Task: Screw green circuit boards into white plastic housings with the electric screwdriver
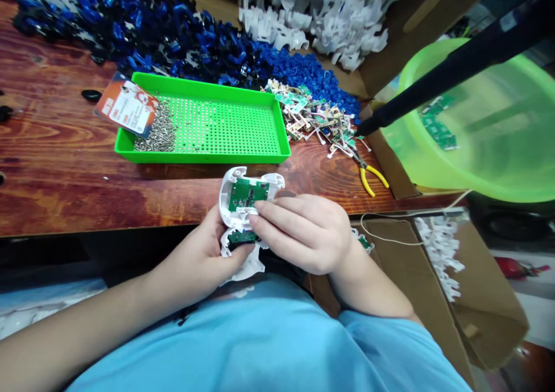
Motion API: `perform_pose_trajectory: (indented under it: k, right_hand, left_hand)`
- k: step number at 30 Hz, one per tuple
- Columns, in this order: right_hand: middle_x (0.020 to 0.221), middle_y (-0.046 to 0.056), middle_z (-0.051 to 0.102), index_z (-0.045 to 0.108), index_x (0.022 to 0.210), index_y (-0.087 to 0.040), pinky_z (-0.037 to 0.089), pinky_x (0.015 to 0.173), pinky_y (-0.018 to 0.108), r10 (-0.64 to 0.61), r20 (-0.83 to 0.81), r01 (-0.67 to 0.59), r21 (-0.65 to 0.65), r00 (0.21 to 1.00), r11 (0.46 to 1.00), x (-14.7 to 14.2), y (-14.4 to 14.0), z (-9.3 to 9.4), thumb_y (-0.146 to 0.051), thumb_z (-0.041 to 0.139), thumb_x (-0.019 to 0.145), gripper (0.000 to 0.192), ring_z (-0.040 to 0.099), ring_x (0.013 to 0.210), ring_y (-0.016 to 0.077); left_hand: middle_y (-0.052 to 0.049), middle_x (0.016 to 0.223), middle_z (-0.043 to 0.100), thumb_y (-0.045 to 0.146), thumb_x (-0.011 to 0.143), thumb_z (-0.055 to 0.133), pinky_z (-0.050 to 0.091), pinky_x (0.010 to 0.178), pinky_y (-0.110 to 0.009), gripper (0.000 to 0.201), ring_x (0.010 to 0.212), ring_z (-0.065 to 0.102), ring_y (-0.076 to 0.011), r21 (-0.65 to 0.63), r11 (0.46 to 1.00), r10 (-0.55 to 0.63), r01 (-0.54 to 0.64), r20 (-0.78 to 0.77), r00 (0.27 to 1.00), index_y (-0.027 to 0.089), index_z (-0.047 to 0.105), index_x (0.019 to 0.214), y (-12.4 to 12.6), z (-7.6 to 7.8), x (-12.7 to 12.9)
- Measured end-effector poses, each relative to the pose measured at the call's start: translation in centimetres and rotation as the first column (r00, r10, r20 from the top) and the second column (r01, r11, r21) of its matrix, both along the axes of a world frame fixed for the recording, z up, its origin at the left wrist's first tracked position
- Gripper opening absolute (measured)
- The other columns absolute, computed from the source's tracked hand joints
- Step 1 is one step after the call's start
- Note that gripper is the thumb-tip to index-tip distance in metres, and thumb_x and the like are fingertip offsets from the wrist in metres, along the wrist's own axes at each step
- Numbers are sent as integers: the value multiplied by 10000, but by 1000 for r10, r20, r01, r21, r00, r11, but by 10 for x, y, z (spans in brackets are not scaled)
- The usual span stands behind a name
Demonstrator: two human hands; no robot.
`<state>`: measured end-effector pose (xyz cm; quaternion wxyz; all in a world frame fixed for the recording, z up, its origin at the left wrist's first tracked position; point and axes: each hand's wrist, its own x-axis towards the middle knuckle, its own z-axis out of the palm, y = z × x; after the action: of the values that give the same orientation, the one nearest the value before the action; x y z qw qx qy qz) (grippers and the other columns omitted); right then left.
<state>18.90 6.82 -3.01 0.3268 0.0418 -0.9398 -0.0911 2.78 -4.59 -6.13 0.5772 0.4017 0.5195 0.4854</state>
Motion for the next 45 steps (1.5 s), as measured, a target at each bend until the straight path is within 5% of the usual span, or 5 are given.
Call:
perform_pose_trajectory:
  k: [6,11,27,38,45]
  right_hand:
    - [1004,82,749,697,986,-114,523,623,278,2,-76,-16,-188,997,982,3,-5,-19,-152,541,890,187,678,880,162]
    - [821,51,722,716,977,-156,468,610,250,-67,-162,13,-313,984,950,2,-6,-32,-137,615,845,167,631,705,127]
    - [858,15,717,681,1001,-191,519,733,268,-155,-137,98,-354,978,930,10,-11,-33,-174,594,868,159,606,790,131]
    - [872,54,733,692,978,-123,478,659,307,-111,-131,50,-401,985,915,10,-16,-30,-116,572,857,171,617,759,155]
    - [849,58,720,677,953,-124,453,611,303,-86,-157,-3,-494,984,869,9,-19,-33,-91,554,860,158,610,704,145]
  left_hand:
    - [-102,1206,697,243,797,658,497,982,-364,399,1111,650,-267,55,998,51,-43,-167,985,192,521,1169,0,-3,1]
    - [-107,1197,687,259,767,683,454,1021,-422,447,1143,622,-312,36,997,71,-64,-245,967,181,551,1187,2,-4,2]
    - [-96,1189,669,231,822,640,457,1002,-364,418,1103,629,-262,96,995,13,16,-294,956,176,513,1216,-1,-12,6]
    - [-33,970,690,184,832,608,516,798,-307,250,848,671,-211,195,977,31,82,-513,858,231,534,1066,-9,-22,-3]
    - [-38,1025,665,79,820,563,501,863,-322,341,942,646,-213,296,933,23,206,-617,787,241,506,1115,-14,-28,-7]
